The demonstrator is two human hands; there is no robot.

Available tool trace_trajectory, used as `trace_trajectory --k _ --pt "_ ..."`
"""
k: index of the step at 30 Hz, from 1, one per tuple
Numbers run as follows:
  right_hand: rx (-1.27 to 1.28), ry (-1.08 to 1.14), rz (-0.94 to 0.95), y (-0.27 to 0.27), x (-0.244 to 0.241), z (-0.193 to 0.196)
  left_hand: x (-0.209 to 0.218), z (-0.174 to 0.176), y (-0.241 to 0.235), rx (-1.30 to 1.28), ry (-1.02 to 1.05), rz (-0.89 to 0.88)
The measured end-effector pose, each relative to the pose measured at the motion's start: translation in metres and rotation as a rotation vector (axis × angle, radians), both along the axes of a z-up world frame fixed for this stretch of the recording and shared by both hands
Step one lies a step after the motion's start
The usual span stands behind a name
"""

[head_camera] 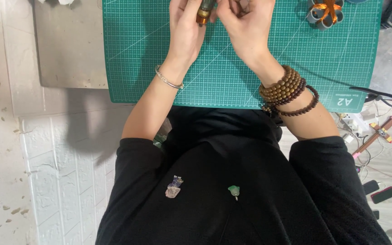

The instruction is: Winding thin copper wire around a small core to create an electromagnetic coil on a workstation.

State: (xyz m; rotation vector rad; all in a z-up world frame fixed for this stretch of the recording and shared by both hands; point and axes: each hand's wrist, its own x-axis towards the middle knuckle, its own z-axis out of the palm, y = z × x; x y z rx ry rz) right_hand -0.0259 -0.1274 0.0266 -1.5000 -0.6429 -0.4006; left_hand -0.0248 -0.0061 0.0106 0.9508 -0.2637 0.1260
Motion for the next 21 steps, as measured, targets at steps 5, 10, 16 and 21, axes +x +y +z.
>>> trace_trajectory --k 5,10,16,21 --pt "-0.027 0.006 -0.021 0.000 -0.003 0.002 -0.003 0.011 -0.001 0.003 0.038 -0.074" --pt "-0.058 0.001 -0.017 -0.001 -0.003 0.000 -0.003 0.011 0.000 0.052 0.009 -0.072" --pt "-0.014 0.000 0.060 0.000 -0.006 0.010 -0.003 0.010 -0.001 0.054 0.013 -0.047" --pt "-0.003 0.045 0.018 -0.001 -0.002 -0.005 -0.002 0.009 0.001 0.039 0.001 -0.094"
